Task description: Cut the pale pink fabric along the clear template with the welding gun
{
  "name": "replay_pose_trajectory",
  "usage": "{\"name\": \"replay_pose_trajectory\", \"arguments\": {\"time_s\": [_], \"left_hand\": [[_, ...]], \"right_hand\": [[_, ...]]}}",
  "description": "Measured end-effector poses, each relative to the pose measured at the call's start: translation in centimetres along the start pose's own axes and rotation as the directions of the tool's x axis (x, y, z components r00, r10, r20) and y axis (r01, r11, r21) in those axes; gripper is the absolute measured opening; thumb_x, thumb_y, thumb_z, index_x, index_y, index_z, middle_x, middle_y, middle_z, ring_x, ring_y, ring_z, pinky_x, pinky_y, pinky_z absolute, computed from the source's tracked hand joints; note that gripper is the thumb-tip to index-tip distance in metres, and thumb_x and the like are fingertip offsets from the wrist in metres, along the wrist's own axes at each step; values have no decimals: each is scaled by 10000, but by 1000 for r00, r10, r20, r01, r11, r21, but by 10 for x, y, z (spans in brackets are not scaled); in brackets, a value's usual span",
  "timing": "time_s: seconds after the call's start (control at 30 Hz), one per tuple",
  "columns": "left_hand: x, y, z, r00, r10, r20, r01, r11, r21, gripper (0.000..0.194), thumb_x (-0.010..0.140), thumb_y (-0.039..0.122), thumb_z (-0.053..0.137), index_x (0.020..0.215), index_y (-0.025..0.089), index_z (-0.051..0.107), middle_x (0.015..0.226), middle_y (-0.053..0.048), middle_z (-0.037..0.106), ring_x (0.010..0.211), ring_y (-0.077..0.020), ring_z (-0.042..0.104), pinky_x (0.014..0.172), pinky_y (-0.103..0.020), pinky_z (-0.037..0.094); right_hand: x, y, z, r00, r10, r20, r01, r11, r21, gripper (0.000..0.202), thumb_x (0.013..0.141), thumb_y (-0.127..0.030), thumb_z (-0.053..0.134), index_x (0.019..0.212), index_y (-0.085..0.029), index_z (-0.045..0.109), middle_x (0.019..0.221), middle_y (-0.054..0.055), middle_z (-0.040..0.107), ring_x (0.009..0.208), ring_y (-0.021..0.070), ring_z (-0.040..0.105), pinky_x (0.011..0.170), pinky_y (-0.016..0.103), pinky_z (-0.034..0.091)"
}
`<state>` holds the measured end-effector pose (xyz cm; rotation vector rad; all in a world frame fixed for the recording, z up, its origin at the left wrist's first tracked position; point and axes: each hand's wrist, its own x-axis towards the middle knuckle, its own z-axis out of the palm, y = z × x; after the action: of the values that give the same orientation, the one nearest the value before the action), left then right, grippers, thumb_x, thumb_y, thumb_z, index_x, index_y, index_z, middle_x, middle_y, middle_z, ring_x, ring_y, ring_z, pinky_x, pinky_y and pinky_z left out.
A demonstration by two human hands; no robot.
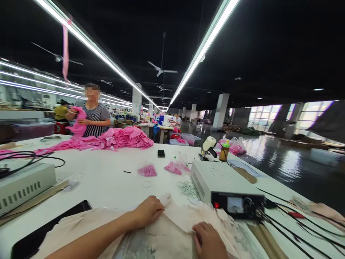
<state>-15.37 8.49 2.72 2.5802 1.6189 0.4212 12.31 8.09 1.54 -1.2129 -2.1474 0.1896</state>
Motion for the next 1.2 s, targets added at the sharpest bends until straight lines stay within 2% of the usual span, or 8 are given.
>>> {"name": "replay_pose_trajectory", "arguments": {"time_s": [0.1, 0.23, 0.43, 0.67, 0.8, 0.93, 1.07, 1.2], "left_hand": [[-2, 0, -3, 999, 44, -1, -44, 996, -75, 313, 997, 345, 627, 1262, 180, 597, 1272, -97, 613, 1059, -240, 649, 893, -446, 564], [1, -16, -1, 991, 134, -31, -136, 983, -120, 279, 1001, 347, 622, 1220, 175, 616, 1218, -87, 638, 1011, -222, 662, 873, -427, 571], [-2, -21, 0, 966, 176, -191, -189, 981, -50, 324, 1059, 324, 401, 971, 203, 689, 904, -33, 738, 816, -196, 687, 925, -416, 527], [-2, -23, 5, 906, 278, -320, -296, 955, -6, 366, 1038, 258, 296, 1009, 224, 659, 896, -48, 702, 896, -227, 655, 855, -348, 502], [-18, -13, 1, 894, 346, -285, -333, 938, 94, 358, 1036, 188, 276, 999, 220, 631, 796, -39, 632, 756, -204, 608, 715, -294, 471], [-36, 4, -5, 902, 388, -189, -356, 917, 181, 300, 987, 105, 329, 1000, 236, 599, 753, -9, 606, 622, -181, 571, 619, -268, 425], [-47, 24, -13, 903, 394, -172, -364, 914, 182, 256, 984, 123, 352, 975, 235, 583, 713, 13, 603, 567, -165, 587, 562, -253, 406], [-65, 36, -24, 882, 434, -185, -408, 899, 162, 267, 1029, 191, 347, 1021, 256, 605, 720, 24, 654, 573, -154, 638, 547, -232, 439]], "right_hand": [[1, -21, -16, 994, 98, 51, -98, 995, -17, 262, 836, -97, 515, 859, -199, 755, 942, 107, 767, 954, 264, 699, 885, 366, 521], [8, -21, -15, 987, 155, 48, -154, 988, -32, 244, 821, -64, 562, 864, -209, 753, 933, 62, 763, 958, 217, 688, 884, 307, 504], [5, -16, -7, 993, 115, -26, -115, 993, 15, 243, 730, -67, 659, 915, -206, 736, 974, 73, 740, 954, 245, 683, 856, 345, 522], [7, -4, -5, 995, 97, -39, -97, 995, -2, 222, 736, -17, 557, 790, -197, 676, 905, 59, 694, 846, 200, 675, 772, 311, 541], [4, -6, -10, 1000, -13, -28, 14, 999, 39, 385, 661, -12, 583, 977, -204, 689, 1129, 102, 682, 1064, 250, 652, 947, 405, 519], [-5, -19, -6, 984, -178, -4, 178, 982, 69, 499, 631, -86, 683, 1108, -230, 668, 1290, 120, 633, 1269, 338, 534, 1130, 602, 324], [-12, -34, 6, 964, -266, 6, 266, 964, 21, 416, 666, -186, 728, 1074, -211, 653, 1212, 108, 671, 1248, 328, 542, 1147, 612, 287], [-8, -34, 18, 956, -294, -3, 292, 950, -110, 128, 751, -143, 663, 861, -208, 654, 931, 62, 725, 1007, 255, 637, 1107, 552, 356]]}}
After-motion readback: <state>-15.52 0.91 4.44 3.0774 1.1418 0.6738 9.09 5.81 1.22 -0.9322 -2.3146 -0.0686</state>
